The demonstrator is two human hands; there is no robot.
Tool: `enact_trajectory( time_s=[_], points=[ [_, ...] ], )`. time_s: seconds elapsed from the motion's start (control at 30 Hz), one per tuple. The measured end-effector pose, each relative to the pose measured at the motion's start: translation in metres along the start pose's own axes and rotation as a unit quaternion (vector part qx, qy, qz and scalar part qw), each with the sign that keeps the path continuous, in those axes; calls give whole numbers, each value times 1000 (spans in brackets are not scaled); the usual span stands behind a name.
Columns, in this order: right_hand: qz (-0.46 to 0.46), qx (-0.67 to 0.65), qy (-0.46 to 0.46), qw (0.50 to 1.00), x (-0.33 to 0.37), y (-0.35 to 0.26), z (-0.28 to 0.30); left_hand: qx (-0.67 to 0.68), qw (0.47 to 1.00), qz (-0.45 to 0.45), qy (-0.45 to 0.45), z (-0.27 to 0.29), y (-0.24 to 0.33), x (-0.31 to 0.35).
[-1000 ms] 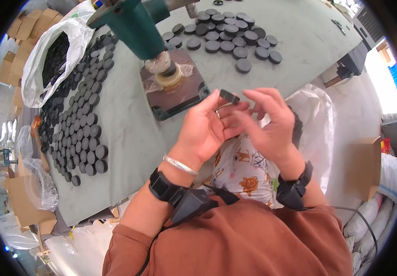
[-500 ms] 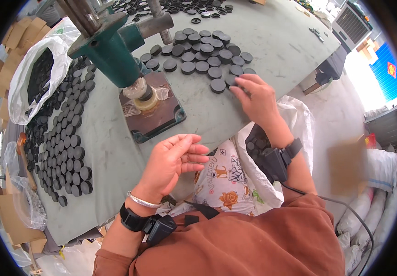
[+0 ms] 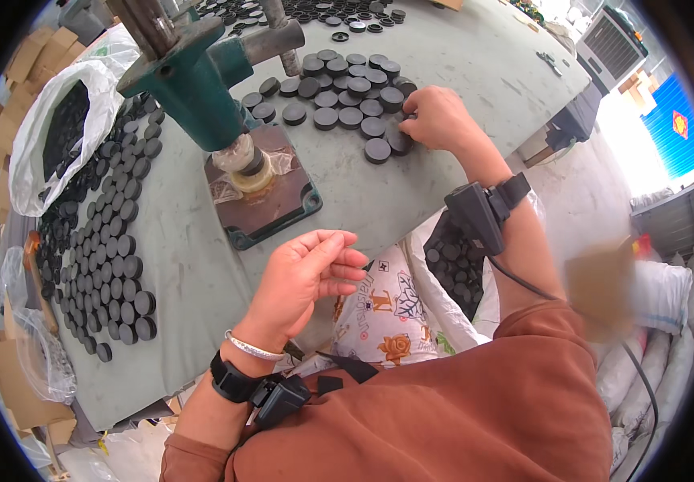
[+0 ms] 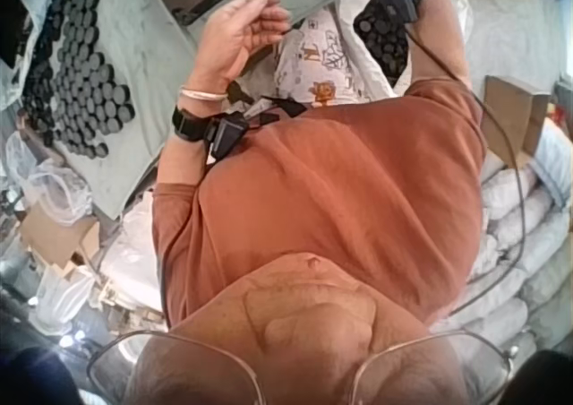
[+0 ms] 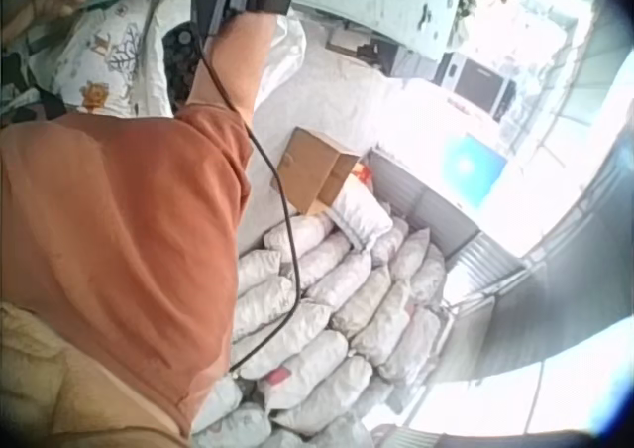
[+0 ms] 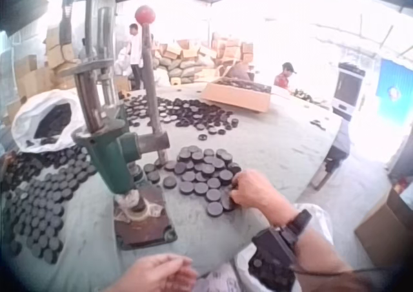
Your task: Use a manual press to secure parts of black plastic caps on a workbench.
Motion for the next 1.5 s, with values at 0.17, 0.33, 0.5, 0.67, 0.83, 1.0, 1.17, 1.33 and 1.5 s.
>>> enact_trajectory(
  time_s=[0.17, 0.33, 0.5, 0.67, 0.83, 1.0, 1.17, 1.33, 1.5],
  points=[
    [54, -206, 166, 963, 37, -21, 23, 21, 999, -25, 28, 0, 7, -7],
    [140, -577, 116, 797, 114, -70, 14, 115, 990, -70, -43, -16, 23, -23],
    [161, -574, 94, 797, 132, -81, 3, 85, 986, -108, -96, -23, 27, -21],
    [136, -612, 45, 778, 130, -78, -12, 152, 979, -84, -104, -20, 21, -19],
    [84, -681, -2, 727, 128, -73, -32, 105, 992, -53, -50, -14, 14, -24],
    [93, -699, -20, 709, 126, -73, -36, 116, 992, -37, -38, -12, 12, -27],
    [73, -684, -30, 725, 121, -71, -35, 106, 994, 21, -30, -11, 1, -28],
    [-14, -583, 16, 812, 91, -39, -24, 34, 999, 11, 18, 8, 6, -3],
    [-91, -706, -158, 684, 106, -66, -43, -93, 981, -147, 83, 8, 31, 8]
  ],
)
Point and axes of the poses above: each hand's wrist, its own x-axis away from the middle knuckle, its own z-axis out of the back of the hand, y = z × x, the point moved 9 cm from there along -x, towards the middle knuckle, and after that the axes turned 3 degrees about x, right-handed, at the moved point
